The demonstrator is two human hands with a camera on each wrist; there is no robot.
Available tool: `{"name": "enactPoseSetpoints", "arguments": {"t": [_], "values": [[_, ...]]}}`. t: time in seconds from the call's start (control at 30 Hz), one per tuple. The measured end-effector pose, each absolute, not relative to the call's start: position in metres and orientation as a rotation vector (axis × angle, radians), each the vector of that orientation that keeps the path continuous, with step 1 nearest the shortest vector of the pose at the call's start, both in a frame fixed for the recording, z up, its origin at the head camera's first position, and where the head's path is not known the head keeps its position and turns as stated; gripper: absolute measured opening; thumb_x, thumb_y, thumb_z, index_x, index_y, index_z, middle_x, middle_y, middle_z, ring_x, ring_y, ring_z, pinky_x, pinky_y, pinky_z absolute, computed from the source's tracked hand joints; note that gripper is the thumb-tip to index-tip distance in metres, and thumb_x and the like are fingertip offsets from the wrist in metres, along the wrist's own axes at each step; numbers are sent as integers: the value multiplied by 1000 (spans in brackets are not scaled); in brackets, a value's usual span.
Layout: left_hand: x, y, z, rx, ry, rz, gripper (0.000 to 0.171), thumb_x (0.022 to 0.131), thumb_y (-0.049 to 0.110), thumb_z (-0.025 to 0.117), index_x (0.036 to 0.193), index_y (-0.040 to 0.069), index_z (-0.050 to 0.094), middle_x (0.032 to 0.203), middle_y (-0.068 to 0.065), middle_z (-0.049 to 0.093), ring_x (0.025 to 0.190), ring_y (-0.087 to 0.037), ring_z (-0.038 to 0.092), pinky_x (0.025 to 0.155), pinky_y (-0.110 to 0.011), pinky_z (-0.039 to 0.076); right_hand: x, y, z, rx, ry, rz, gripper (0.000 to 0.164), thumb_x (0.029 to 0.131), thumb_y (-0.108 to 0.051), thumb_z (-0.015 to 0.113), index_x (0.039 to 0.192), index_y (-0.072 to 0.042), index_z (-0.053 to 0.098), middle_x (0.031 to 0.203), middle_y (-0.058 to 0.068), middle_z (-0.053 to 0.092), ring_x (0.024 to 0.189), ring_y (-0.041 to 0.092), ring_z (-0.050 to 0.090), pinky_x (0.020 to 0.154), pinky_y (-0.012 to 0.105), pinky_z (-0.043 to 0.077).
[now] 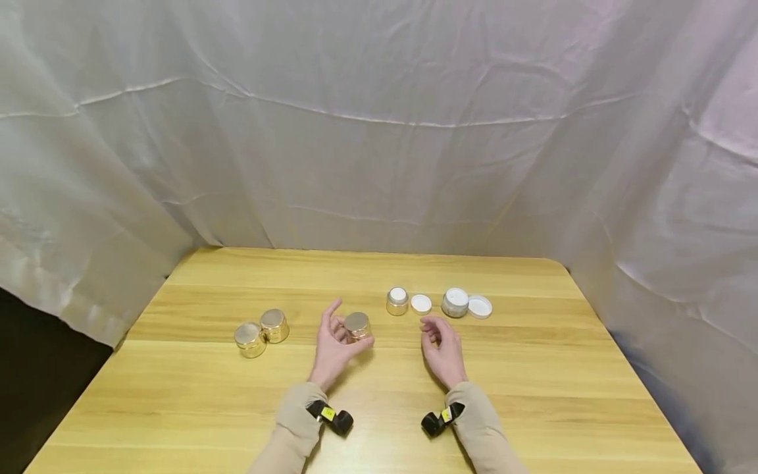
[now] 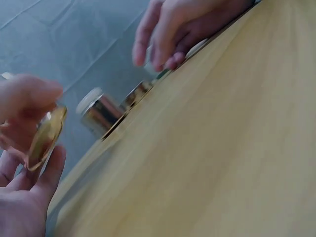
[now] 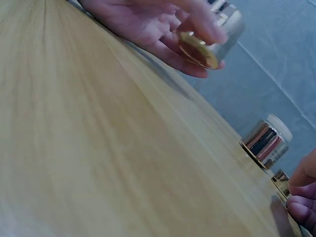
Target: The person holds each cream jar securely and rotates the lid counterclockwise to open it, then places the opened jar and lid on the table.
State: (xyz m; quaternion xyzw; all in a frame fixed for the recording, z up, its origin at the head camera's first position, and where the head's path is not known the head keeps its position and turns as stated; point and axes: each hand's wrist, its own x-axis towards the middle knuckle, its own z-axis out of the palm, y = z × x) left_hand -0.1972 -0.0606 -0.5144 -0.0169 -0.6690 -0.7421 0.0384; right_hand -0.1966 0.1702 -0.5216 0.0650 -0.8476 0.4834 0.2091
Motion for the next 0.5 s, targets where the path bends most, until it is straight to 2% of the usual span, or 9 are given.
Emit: {"name": "enactPoseSetpoints", "arguments": {"t": [0.13, 0.23, 0.37, 0.5], "values": [[-193, -50, -512, -75, -1998, -2459, 100, 70, -9, 82, 154, 6, 30, 110, 0, 66, 99, -10, 68, 97, -28, 57, -197, 170, -525, 197, -2278, 1346, 23, 86, 11, 62, 106, 3, 69, 91, 15, 70, 77, 11, 60, 67, 19, 52], [-189, -42, -511, -117, -1890, -2621, 93, 73, -10, 80, 152, 1, 32, 113, 3, 69, 96, -9, 69, 92, -23, 58, -197, 170, -526, 191, -2229, 1341, 22, 87, 11, 62, 106, 2, 70, 91, 15, 70, 78, 11, 62, 68, 18, 54], [-183, -34, -510, -185, -1677, -2849, 80, 78, -11, 73, 147, -6, 33, 117, 4, 71, 100, -10, 70, 95, -25, 58, -197, 169, -526, 184, -2179, 1335, 23, 87, 12, 63, 104, 0, 71, 91, 14, 70, 81, 12, 64, 70, 17, 57], [-180, -30, -510, -195, -1494, -3034, 71, 83, -10, 67, 145, -10, 31, 123, -2, 68, 110, -14, 68, 101, -27, 56, -197, 169, -526, 181, -2138, 1353, 23, 86, 13, 63, 103, 1, 71, 90, 14, 70, 82, 4, 61, 70, 13, 56]]}}
